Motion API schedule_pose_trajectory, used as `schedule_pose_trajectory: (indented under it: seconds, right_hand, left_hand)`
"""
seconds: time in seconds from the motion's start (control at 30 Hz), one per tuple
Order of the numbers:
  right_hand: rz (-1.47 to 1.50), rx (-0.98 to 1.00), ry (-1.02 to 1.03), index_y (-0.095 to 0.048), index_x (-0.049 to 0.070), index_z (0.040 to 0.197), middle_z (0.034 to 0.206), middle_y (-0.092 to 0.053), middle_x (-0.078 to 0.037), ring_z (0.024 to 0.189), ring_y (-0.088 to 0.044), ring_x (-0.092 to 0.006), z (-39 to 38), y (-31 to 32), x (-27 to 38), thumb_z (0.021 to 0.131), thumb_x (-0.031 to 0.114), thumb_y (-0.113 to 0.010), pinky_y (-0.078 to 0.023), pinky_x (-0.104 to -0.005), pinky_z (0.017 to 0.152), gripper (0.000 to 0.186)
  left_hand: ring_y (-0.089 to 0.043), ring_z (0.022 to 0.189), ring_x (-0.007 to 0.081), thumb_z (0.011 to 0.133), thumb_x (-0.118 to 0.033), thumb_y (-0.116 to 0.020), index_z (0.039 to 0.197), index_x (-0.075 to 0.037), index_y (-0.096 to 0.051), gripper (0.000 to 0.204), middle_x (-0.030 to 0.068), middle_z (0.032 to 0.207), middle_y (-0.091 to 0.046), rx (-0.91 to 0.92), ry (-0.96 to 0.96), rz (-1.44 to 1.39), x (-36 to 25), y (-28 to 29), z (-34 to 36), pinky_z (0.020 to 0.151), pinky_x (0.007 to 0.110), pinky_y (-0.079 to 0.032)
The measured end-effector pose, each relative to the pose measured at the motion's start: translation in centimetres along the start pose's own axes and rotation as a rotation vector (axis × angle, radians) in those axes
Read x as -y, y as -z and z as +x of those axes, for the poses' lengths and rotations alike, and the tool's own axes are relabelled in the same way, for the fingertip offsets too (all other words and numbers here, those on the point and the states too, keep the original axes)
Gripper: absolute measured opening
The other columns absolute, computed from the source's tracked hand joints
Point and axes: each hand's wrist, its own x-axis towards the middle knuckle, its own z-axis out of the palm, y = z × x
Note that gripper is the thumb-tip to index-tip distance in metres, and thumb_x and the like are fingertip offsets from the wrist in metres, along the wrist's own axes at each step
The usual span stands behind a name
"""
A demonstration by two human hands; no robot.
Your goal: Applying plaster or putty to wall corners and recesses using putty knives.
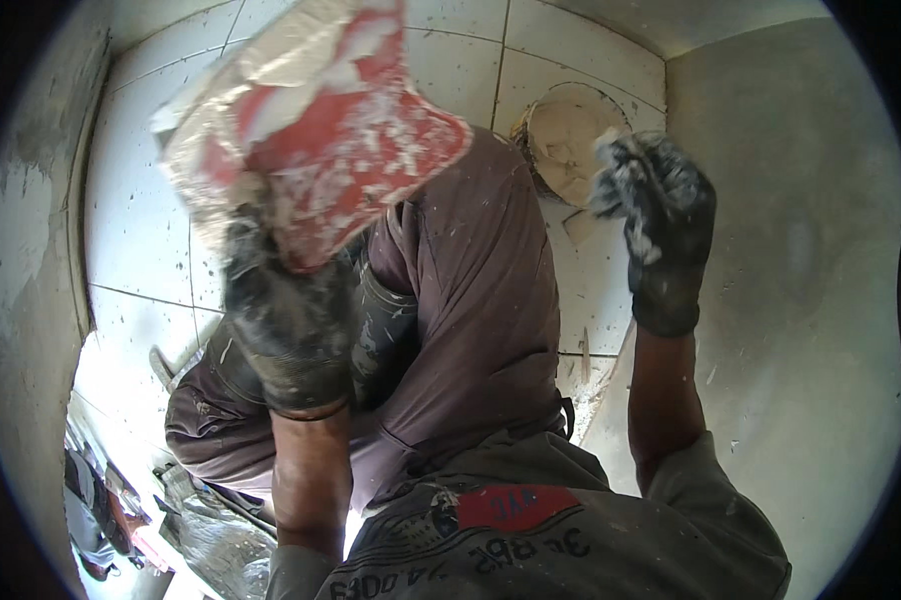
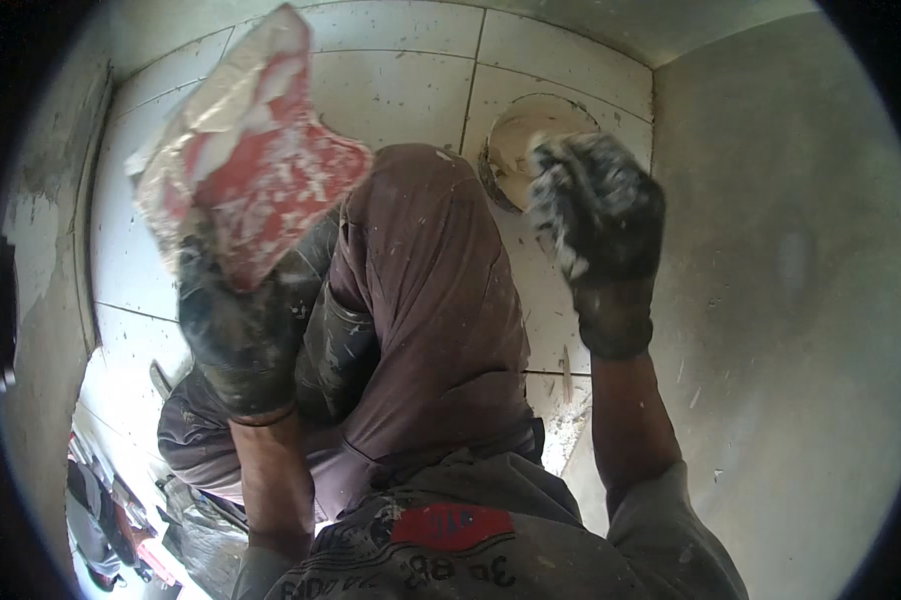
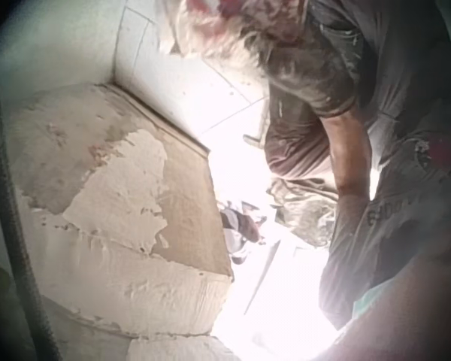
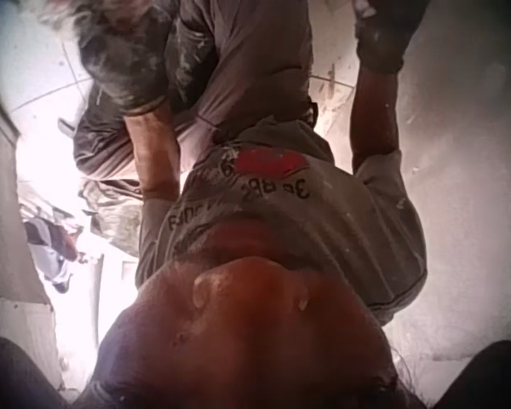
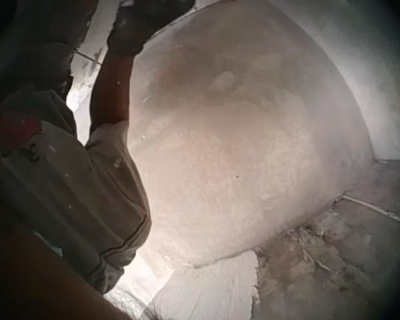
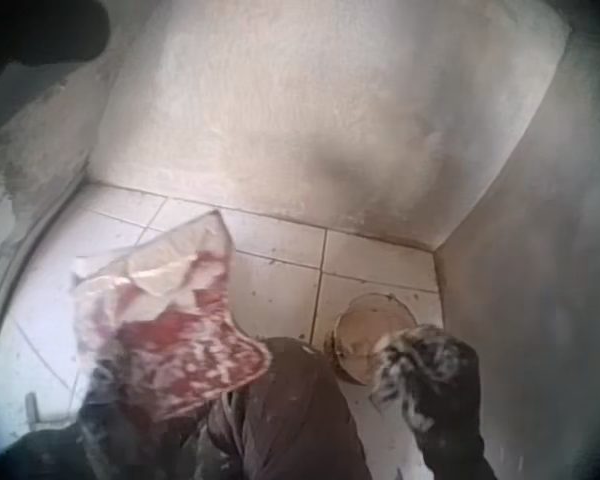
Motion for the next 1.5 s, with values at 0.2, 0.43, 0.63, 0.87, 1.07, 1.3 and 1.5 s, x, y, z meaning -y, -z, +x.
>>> schedule_pose_trajectory:
  seconds: [0.2,0.43,0.63,0.87,1.07,1.3,1.5]
  right_hand:
    - [-0.133,-0.061,0.120,-0.062,-0.004,0.105,0.091,-0.066,-0.008,0.080,-0.062,-0.0119,-0.2,1.8,-3.6,0.093,0.014,-0.058,-0.053,-0.0258,0.071,0.022]
    - [-0.236,-0.139,0.220,-0.062,-0.007,0.105,0.096,-0.067,-0.009,0.084,-0.064,-0.0135,0.7,5.5,-2.0,0.093,0.010,-0.056,-0.053,-0.0280,0.076,0.022]
    - [-0.532,-0.206,0.304,-0.061,-0.001,0.111,0.103,-0.067,-0.011,0.087,-0.066,-0.0169,1.2,8.9,-5.7,0.090,0.003,-0.053,-0.053,-0.0269,0.078,0.023]
    - [-1.713,0.321,0.205,-0.056,0.011,0.126,0.132,-0.053,-0.016,0.128,-0.044,-0.0340,5.3,17.2,-15.7,0.084,0.008,-0.053,-0.033,-0.0440,0.109,0.042]
    - [-1.858,0.516,-0.009,-0.049,0.010,0.134,0.142,-0.045,-0.013,0.134,-0.036,-0.0322,3.7,16.5,-13.4,0.085,0.017,-0.059,-0.026,-0.0436,0.113,0.050]
    - [-1.588,0.315,0.063,-0.056,0.010,0.127,0.119,-0.062,-0.012,0.120,-0.052,-0.0269,-1.6,17.3,-0.3,0.081,0.012,-0.066,-0.042,-0.0385,0.100,0.046]
    - [-1.754,0.251,0.453,-0.062,0.009,0.117,0.109,-0.064,-0.012,0.103,-0.061,-0.0280,6.8,12.2,0.0,0.074,0.014,-0.073,-0.048,-0.0372,0.092,0.044]
  left_hand:
    - [-0.062,0.102,0.0370,0.084,-0.024,-0.068,0.123,0.007,-0.054,0.052,0.0228,0.114,-0.062,-0.090,0.064,-0.230,-0.7,-2.8,-2.0,0.090,0.040,-0.049]
    - [-0.061,0.099,0.0401,0.081,-0.033,-0.071,0.122,0.011,-0.052,0.063,0.0275,0.111,-0.061,0.054,0.200,-0.222,1.5,-0.9,-3.5,0.090,0.042,-0.048]
    - [-0.057,0.108,0.0371,0.082,-0.023,-0.066,0.121,0.009,-0.052,0.053,0.0250,0.113,-0.059,0.134,0.049,-0.044,-1.1,-1.2,-3.7,0.094,0.040,-0.044]
    - [-0.058,0.107,0.0379,0.082,-0.020,-0.068,0.123,0.008,-0.051,0.053,0.0249,0.115,-0.059,0.099,0.128,-0.121,1.6,-1.1,-4.7,0.095,0.040,-0.044]
    - [-0.057,0.107,0.0390,0.080,-0.022,-0.072,0.123,0.008,-0.051,0.056,0.0250,0.116,-0.059,-0.009,0.278,-0.318,2.5,-1.0,-5.3,0.096,0.041,-0.043]
    - [-0.060,0.110,0.0300,0.081,-0.017,-0.072,0.121,0.002,-0.056,0.047,0.0181,0.115,-0.063,0.001,-0.226,0.120,2.9,-2.6,-1.2,0.093,0.041,-0.047]
    - [-0.057,0.116,0.0239,0.088,-0.015,-0.060,0.119,-0.005,-0.060,0.033,0.0115,0.119,-0.063,-0.125,-0.683,0.102,-3.0,-12.9,7.6,0.097,0.039,-0.045]
